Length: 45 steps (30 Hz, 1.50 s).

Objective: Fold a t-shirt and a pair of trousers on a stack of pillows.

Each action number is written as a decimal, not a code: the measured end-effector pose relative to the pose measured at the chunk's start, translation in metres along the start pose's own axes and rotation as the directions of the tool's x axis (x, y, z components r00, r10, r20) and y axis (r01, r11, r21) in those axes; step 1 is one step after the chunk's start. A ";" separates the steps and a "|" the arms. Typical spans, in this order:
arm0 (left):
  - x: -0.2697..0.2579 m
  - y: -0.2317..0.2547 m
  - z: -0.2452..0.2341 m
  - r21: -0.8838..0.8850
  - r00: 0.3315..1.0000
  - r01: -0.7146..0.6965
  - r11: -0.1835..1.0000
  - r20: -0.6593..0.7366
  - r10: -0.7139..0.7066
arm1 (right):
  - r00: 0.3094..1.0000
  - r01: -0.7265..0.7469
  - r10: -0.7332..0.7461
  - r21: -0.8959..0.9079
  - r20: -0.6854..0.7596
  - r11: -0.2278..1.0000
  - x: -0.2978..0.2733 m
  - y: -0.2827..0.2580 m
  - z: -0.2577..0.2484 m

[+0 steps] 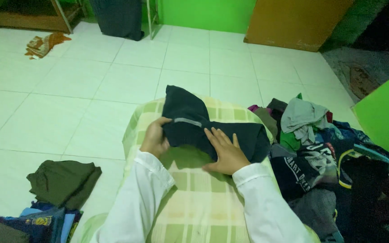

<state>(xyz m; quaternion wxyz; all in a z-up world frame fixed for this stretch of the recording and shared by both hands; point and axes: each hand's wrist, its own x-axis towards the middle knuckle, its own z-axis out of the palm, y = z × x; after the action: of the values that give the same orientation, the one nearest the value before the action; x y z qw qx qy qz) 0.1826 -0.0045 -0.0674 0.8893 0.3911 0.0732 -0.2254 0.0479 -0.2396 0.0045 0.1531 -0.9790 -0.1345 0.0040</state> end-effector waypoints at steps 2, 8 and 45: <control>0.001 0.013 -0.005 -0.150 0.998 -0.062 0.987 0.005 0.063 | 0.999 0.003 -0.003 0.009 0.037 1.000 -0.002 -0.004 -0.006; -0.039 0.018 0.032 -0.336 0.956 -0.288 0.897 -0.043 0.291 | 0.929 -0.151 0.108 -0.095 -0.354 0.984 -0.008 0.002 -0.002; -0.039 -0.008 0.043 -0.258 0.938 -0.347 0.902 -0.101 0.332 | 0.823 0.075 0.050 0.196 -0.566 0.978 0.009 0.003 0.020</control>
<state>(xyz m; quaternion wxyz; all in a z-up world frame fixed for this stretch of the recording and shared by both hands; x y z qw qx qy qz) 0.1426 -0.0273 -0.0314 0.9577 0.2782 0.0582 -0.0440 0.0567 -0.2336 -0.0151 0.2883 -0.9131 -0.0879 -0.2744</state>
